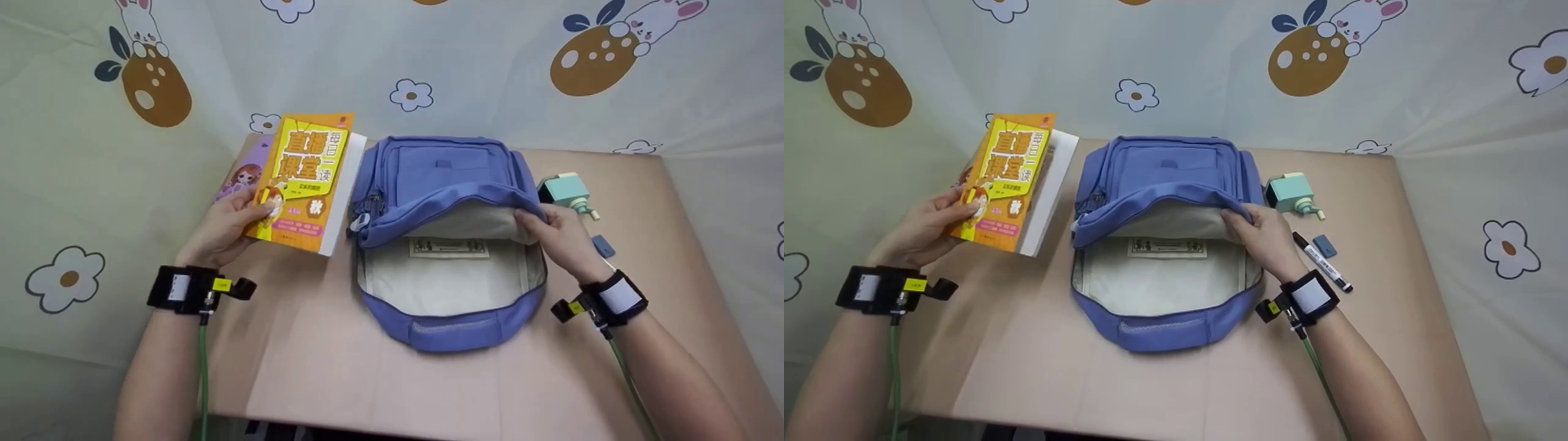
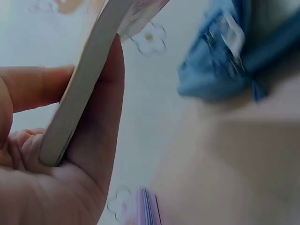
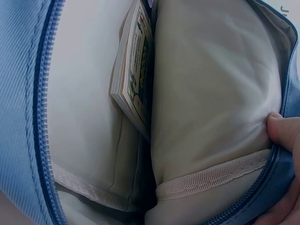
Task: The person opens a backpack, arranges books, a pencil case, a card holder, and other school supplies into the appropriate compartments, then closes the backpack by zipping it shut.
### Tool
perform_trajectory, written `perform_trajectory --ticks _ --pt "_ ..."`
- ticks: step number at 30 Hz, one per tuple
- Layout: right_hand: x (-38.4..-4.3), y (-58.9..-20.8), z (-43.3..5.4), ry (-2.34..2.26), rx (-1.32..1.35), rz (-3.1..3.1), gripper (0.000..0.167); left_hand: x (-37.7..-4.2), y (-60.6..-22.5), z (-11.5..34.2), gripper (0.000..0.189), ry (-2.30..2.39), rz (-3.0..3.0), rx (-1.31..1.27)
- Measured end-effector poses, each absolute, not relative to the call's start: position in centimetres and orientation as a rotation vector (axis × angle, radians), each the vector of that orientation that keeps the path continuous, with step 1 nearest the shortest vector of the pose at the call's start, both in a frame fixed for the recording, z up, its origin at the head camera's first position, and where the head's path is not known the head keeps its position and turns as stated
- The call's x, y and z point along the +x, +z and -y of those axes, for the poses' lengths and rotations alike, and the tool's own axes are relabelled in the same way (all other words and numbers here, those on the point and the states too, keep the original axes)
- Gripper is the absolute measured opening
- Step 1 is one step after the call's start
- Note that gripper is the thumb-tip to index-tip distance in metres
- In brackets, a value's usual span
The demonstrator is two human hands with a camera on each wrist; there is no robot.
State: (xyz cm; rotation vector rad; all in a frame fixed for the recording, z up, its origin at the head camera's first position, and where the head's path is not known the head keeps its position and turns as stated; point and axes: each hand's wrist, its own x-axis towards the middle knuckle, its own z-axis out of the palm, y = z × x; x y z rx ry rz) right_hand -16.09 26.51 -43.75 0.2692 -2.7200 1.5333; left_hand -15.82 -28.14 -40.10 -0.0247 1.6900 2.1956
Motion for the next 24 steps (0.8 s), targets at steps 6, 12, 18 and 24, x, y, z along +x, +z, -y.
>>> perform_trajectory --ticks 6,12,18,24 --pt "-16.0 -43.7 -26.6 1.532 0.278 2.718 0.051 -14.3 -37.6 24.7 0.059 2.142 -1.596 0.205" --pt "-16.0 -43.6 -26.4 1.531 0.286 2.713 0.049 -12.6 -36.6 20.7 0.058 1.962 -1.569 0.359" --pt "-16.0 -43.5 -26.4 1.562 0.302 2.713 0.046 -11.2 -37.3 16.9 0.053 1.743 -1.492 0.495" --pt "-16.1 -43.5 -26.4 1.577 0.302 2.72 0.048 -10.3 -40.4 13.2 0.05 1.621 -1.453 0.457"
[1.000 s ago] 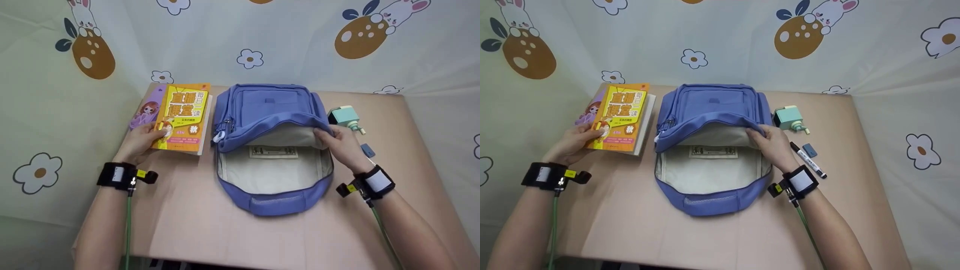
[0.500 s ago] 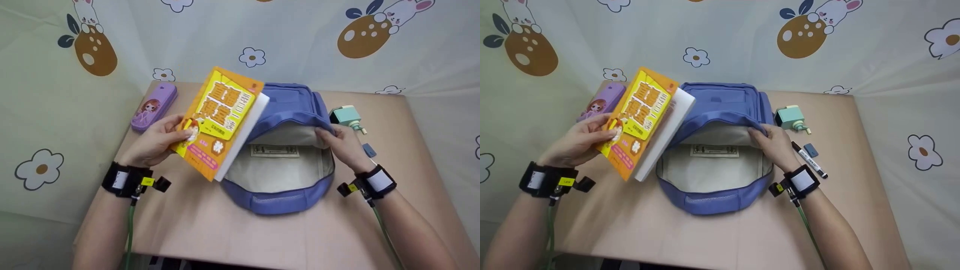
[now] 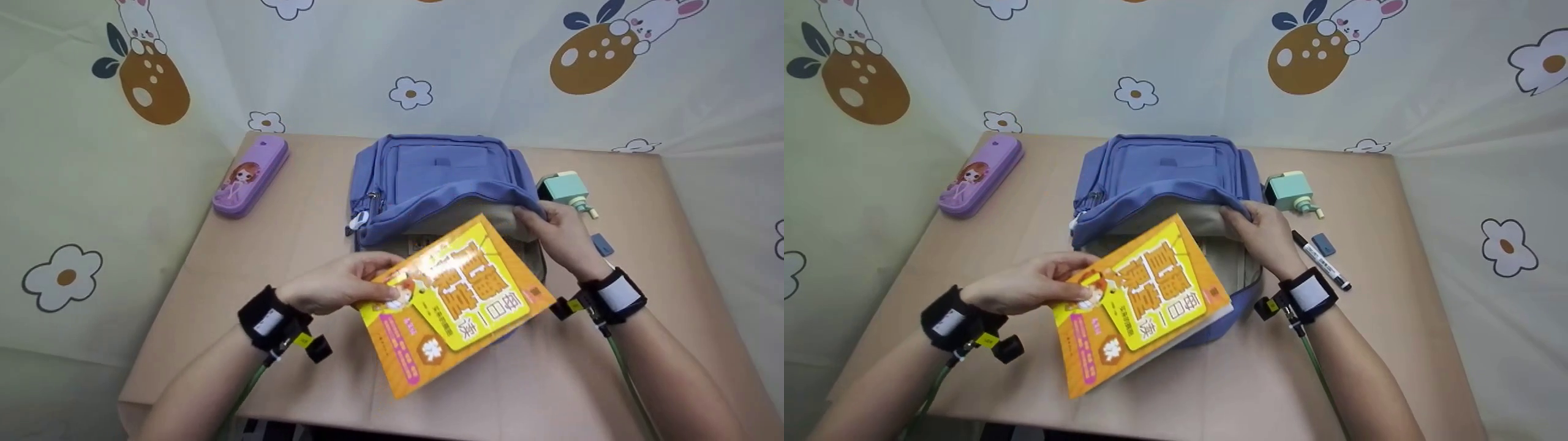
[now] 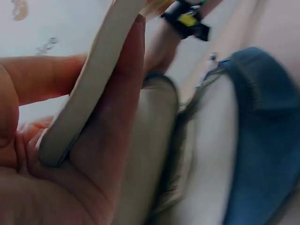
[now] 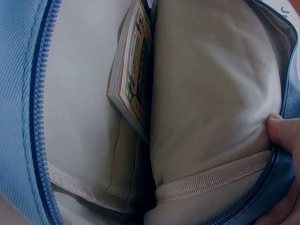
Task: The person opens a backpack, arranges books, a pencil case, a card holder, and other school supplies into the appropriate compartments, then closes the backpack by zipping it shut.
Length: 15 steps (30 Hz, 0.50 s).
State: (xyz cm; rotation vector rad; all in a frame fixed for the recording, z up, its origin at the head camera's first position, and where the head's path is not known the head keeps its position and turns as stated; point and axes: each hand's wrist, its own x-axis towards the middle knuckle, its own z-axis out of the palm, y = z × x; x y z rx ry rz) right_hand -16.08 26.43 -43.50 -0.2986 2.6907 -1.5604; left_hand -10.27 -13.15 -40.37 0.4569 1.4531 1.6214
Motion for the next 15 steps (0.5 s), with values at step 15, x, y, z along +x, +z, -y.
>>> perform_trajectory --ticks 15 --pt "-14.3 -40.2 -24.8 -1.559 -0.285 -2.683 0.041 -11.5 -45.0 12.3 0.045 1.621 -1.504 0.105"
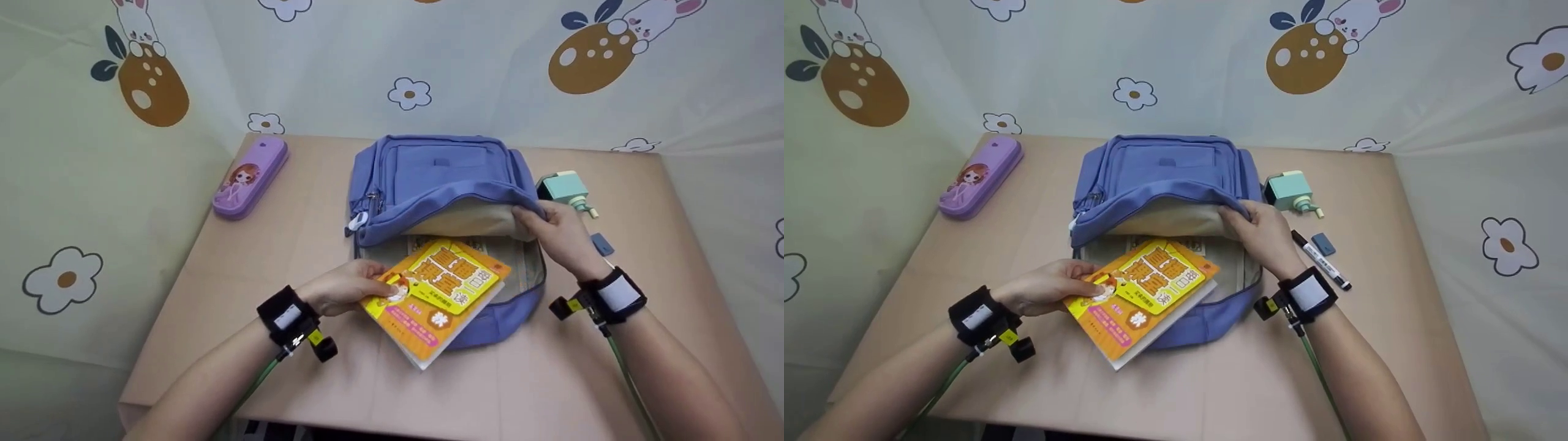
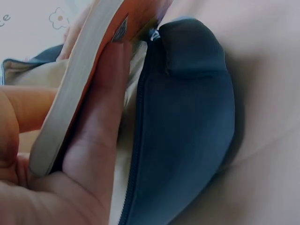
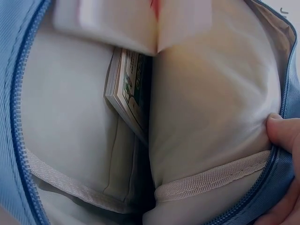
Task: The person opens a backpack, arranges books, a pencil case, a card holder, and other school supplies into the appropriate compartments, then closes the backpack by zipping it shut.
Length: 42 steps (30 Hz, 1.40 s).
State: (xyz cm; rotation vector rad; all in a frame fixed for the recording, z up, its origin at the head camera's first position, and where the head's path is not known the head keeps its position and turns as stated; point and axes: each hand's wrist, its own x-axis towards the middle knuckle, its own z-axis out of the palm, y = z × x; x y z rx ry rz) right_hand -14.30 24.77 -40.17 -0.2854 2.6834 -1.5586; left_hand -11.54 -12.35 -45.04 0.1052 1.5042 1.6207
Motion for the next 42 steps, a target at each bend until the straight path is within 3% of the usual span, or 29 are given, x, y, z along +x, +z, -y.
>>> perform_trajectory --ticks 7,22,31,38,42 --pt "-14.4 -40.4 -24.7 -1.541 -0.27 -2.718 0.044 -11.7 -45.9 12.0 0.042 1.756 -1.517 0.006" --pt "-14.3 -40.1 -24.6 -1.563 -0.277 -2.706 0.044 -12.1 -46.5 9.2 0.054 2.018 -1.435 -0.167" --pt "-14.3 -40.1 -24.6 -1.572 -0.277 -2.706 0.044 -11.9 -46.0 10.1 0.065 1.939 -1.337 -0.184" --pt "-14.4 -40.4 -24.6 -1.582 -0.3 -2.721 0.045 -11.8 -45.4 11.8 0.039 1.73 -1.372 -0.147" --pt "-14.4 -40.5 -24.6 -1.577 -0.294 -2.718 0.044 -11.8 -45.6 11.9 0.037 1.76 -1.332 -0.137"
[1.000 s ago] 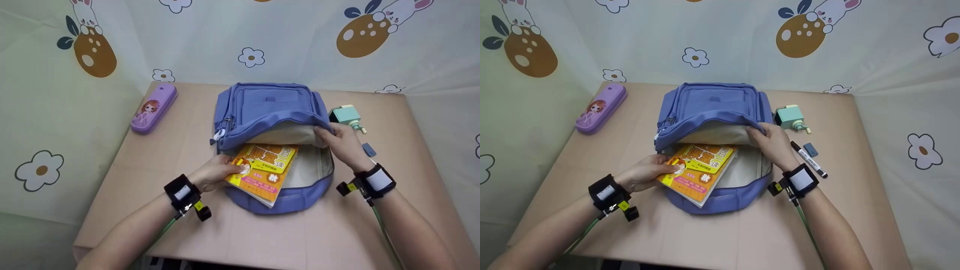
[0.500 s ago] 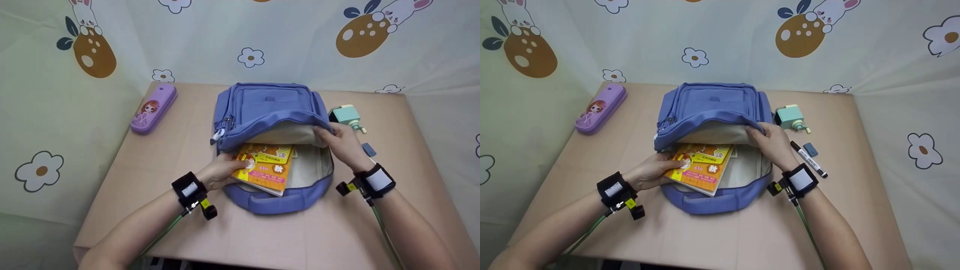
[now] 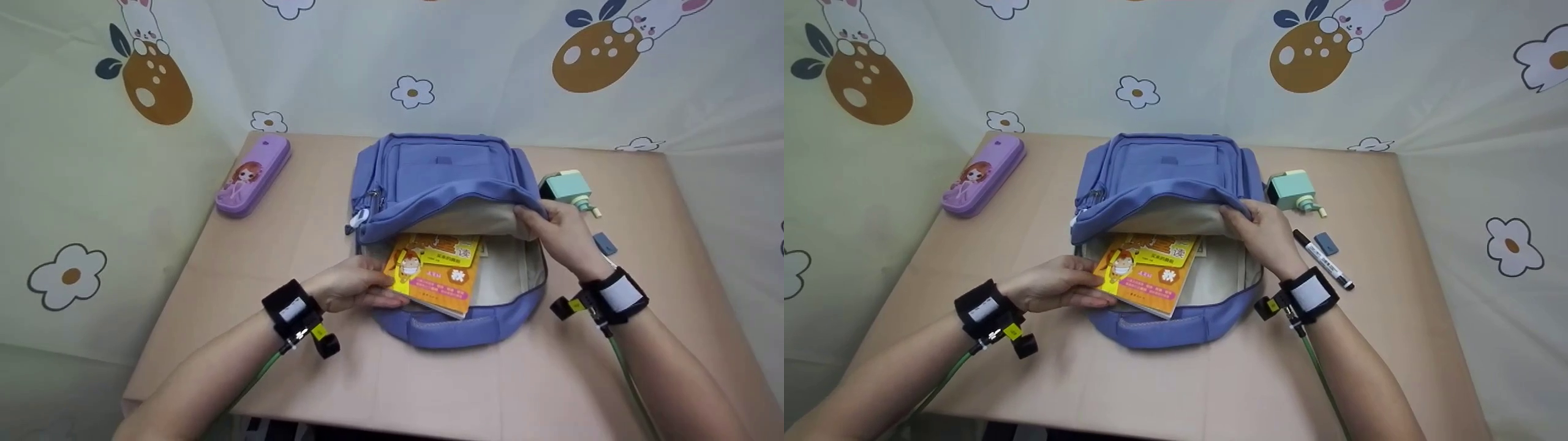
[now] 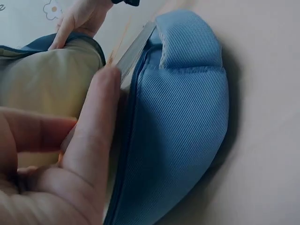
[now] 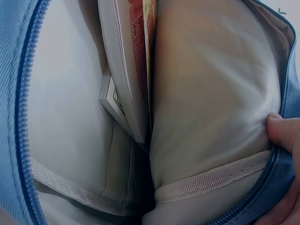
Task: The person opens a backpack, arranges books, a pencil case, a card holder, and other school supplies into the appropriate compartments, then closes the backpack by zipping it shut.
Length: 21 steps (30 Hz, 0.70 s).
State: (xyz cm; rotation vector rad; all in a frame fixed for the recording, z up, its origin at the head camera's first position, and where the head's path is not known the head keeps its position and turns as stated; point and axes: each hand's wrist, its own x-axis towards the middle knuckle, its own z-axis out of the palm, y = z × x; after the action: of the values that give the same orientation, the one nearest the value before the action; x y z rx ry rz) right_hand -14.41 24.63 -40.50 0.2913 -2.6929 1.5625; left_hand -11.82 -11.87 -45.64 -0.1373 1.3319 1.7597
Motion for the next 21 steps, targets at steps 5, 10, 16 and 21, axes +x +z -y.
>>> perform_trajectory --ticks 5,10,16,21 --pt "-14.4 -40.4 -24.6 1.55 0.285 2.703 0.044 -12.0 -46.2 11.1 0.037 1.856 -1.272 -0.239" --pt "-14.2 -40.1 -24.4 1.567 0.284 2.707 0.043 -12.5 -46.5 10.0 0.038 1.963 -1.186 -0.315" --pt "-14.2 -40.0 -24.1 1.591 0.285 2.719 0.044 -13.4 -46.7 8.9 0.042 2.071 -1.067 -0.386" --pt "-14.2 -40.0 -24.1 1.597 0.277 2.717 0.044 -14.0 -46.8 8.5 0.041 2.09 -1.053 -0.405"
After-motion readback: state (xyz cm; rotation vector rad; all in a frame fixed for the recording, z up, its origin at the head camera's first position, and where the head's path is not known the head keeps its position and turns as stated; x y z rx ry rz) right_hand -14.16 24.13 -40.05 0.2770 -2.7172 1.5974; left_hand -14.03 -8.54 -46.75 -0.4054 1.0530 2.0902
